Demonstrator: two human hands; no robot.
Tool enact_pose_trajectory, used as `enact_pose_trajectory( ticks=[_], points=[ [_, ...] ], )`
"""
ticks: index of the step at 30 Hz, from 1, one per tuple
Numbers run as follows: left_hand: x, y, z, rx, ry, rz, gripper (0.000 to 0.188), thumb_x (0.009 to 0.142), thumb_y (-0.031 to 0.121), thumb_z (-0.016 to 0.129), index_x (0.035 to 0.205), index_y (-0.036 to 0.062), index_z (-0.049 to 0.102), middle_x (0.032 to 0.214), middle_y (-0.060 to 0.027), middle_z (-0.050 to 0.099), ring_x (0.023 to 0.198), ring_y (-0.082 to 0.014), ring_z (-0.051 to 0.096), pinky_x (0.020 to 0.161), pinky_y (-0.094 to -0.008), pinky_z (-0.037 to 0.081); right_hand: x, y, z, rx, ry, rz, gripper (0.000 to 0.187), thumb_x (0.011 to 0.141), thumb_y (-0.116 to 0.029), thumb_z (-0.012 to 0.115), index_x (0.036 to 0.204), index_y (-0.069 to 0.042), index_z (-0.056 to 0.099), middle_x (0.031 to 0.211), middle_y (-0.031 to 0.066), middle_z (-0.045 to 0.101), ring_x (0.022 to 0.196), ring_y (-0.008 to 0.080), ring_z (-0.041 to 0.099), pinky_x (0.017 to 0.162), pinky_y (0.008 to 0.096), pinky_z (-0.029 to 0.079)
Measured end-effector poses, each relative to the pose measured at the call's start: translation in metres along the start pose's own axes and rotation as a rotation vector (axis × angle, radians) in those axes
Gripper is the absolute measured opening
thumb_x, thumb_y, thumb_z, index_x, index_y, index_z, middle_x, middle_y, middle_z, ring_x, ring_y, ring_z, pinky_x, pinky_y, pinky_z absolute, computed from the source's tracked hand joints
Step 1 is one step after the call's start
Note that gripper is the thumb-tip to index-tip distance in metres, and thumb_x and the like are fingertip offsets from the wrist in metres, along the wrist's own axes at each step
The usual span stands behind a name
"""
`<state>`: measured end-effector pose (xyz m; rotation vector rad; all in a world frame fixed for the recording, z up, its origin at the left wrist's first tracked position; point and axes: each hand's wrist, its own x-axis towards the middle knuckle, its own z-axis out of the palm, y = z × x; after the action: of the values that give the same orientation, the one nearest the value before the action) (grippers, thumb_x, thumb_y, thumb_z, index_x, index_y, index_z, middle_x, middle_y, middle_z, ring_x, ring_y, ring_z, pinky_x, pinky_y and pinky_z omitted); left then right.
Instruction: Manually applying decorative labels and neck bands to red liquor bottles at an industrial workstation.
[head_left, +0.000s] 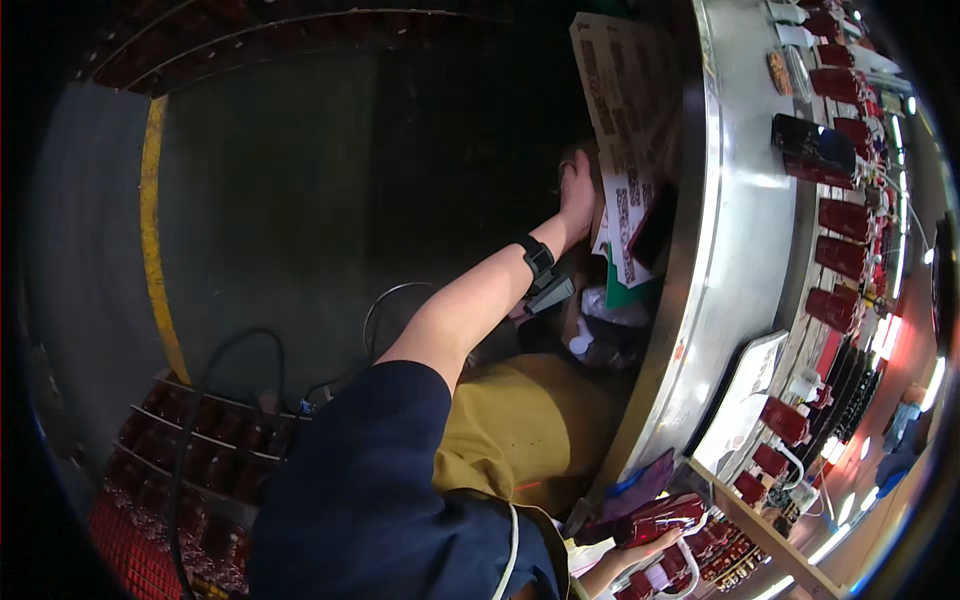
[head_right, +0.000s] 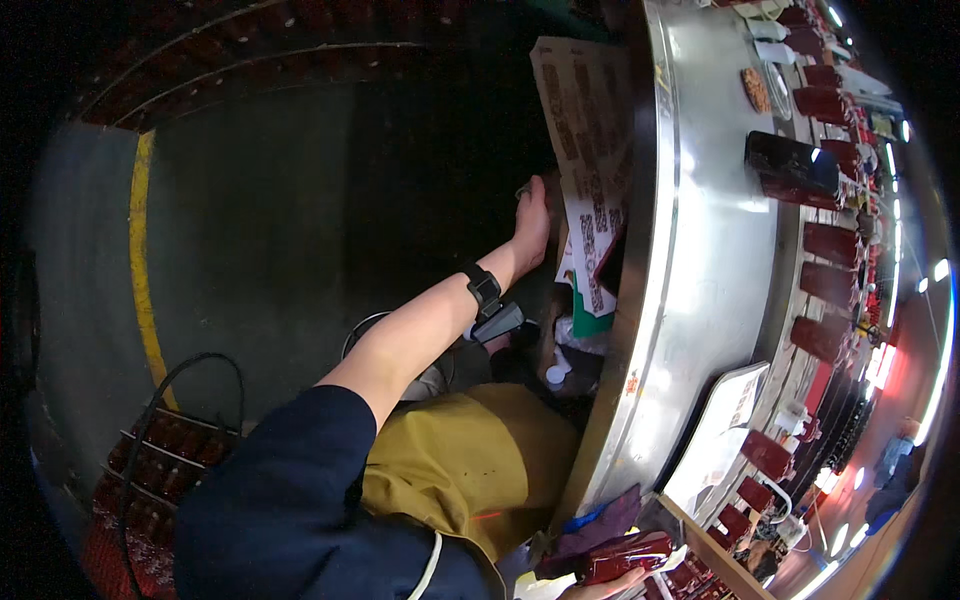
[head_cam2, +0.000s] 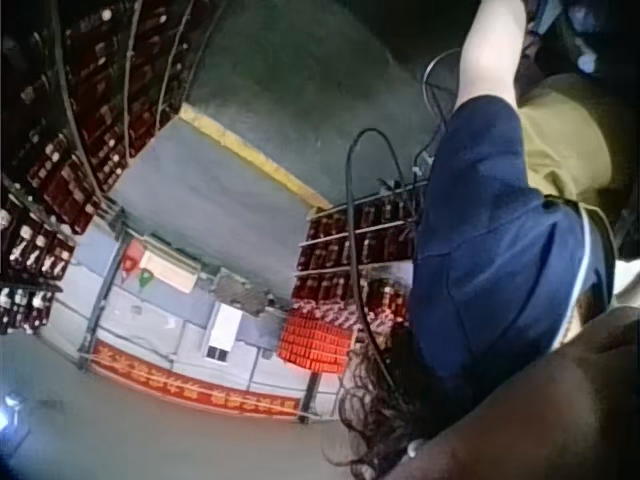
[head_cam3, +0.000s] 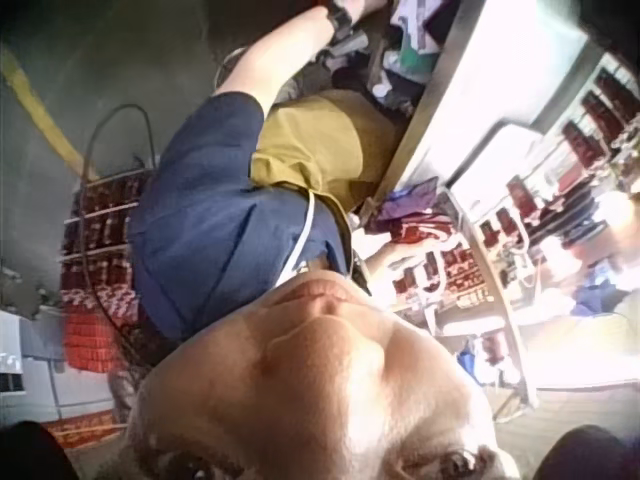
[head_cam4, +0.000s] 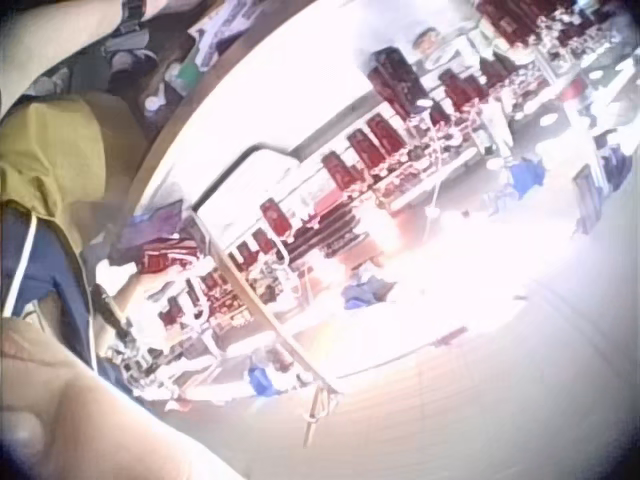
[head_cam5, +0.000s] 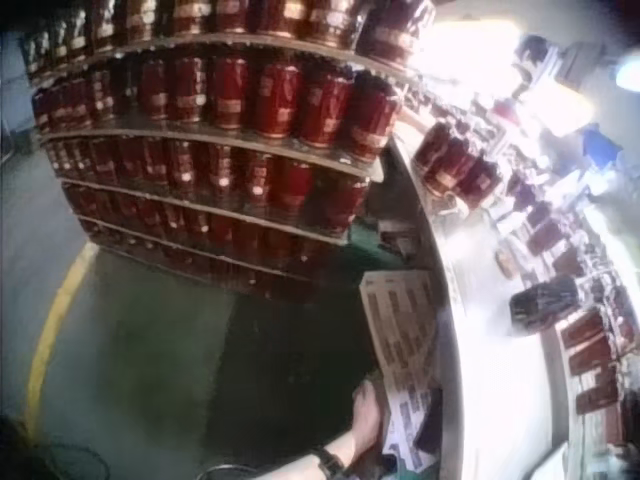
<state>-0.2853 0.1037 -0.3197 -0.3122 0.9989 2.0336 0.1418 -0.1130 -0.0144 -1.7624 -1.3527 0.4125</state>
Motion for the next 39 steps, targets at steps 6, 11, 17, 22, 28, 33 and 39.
enact_pose_trajectory(
  ticks=[6,11,17,22,28,33,39],
  points=[
    [0.042,-0.023,-0.012,-0.013,0.01,0.04,0.064,0.109,0.053,0.033,0.144,0.0011,0.048,0.143,-0.016,0.057,0.128,-0.026,0.055,0.108,-0.0357,0.041,0.005,-0.003,0.014,0.006,-0.035,-0.038,0.084,0.097,-0.059,0.054,0.158,-0.006,0.034,0.158,0.0209,0.035,0.141,0.0354,0.042,0.116,0.0494,0.037],
    [-0.006,0.01,0.037,0.134,-0.069,0.064,0.065,0.11,0.052,0.033,0.139,-0.0024,0.053,0.138,-0.0187,0.061,0.124,-0.0272,0.058,0.11,-0.0376,0.041,0.004,-0.01,0.019,-0.034,-0.001,-0.043,0.084,0.097,-0.059,0.055,0.158,-0.006,0.034,0.158,0.0211,0.036,0.141,0.0355,0.042,0.116,0.0493,0.037],
    [-0.024,0.019,0.067,0.051,0.014,0.161,0.043,0.103,0.031,0.06,0.129,-0.0031,0.057,0.127,-0.0148,0.064,0.114,-0.0235,0.063,0.097,-0.0351,0.048,0.001,-0.011,0.012,-0.074,-0.03,-0.05,0.084,0.097,-0.059,0.055,0.158,-0.006,0.034,0.157,0.0213,0.036,0.141,0.0355,0.042,0.115,0.0492,0.037],
    [-0.004,0.024,0.066,0.528,0.032,-0.068,0.053,0.091,0.031,0.072,0.125,-0.0064,0.058,0.12,-0.0243,0.067,0.11,-0.0306,0.067,0.093,-0.039,0.051,0.003,-0.016,0.021,-0.102,-0.026,-0.054,0.083,0.097,-0.059,0.055,0.158,-0.006,0.034,0.157,0.0215,0.036,0.14,0.0355,0.043,0.115,0.0491,0.038],
    [0.023,-0.001,0.062,0.62,0.199,0.239,0.043,0.088,0.022,0.07,0.121,-0.0049,0.064,0.119,-0.03,0.067,0.116,-0.0457,0.063,0.095,-0.0476,0.051,0.002,-0.017,0.015,-0.142,-0.037,-0.053,0.083,0.097,-0.059,0.056,0.158,-0.006,0.034,0.157,0.0217,0.037,0.14,0.0355,0.043,0.115,0.049,0.038],
    [0.021,-0.008,0.061,0.681,0.193,0.336,0.027,0.088,0.011,0.063,0.11,-0.005,0.066,0.111,-0.0314,0.066,0.107,-0.0494,0.062,0.092,-0.05,0.05,0.002,-0.02,0.015,-0.175,-0.025,-0.054,0.083,0.097,-0.058,0.056,0.158,-0.006,0.034,0.156,0.0219,0.037,0.14,0.0355,0.043,0.115,0.0489,0.038],
    [0.012,-0.013,0.075,0.753,0.243,0.475,0.021,0.087,-0.001,0.059,0.107,-0.0049,0.066,0.119,-0.0309,0.06,0.112,-0.0496,0.055,0.098,-0.0503,0.046,0.008,-0.021,0.015,-0.209,-0.03,-0.055,0.083,0.097,-0.058,0.056,0.158,-0.006,0.034,0.156,0.0221,0.038,0.139,0.0355,0.044,0.115,0.0488,0.038]
  ],
)
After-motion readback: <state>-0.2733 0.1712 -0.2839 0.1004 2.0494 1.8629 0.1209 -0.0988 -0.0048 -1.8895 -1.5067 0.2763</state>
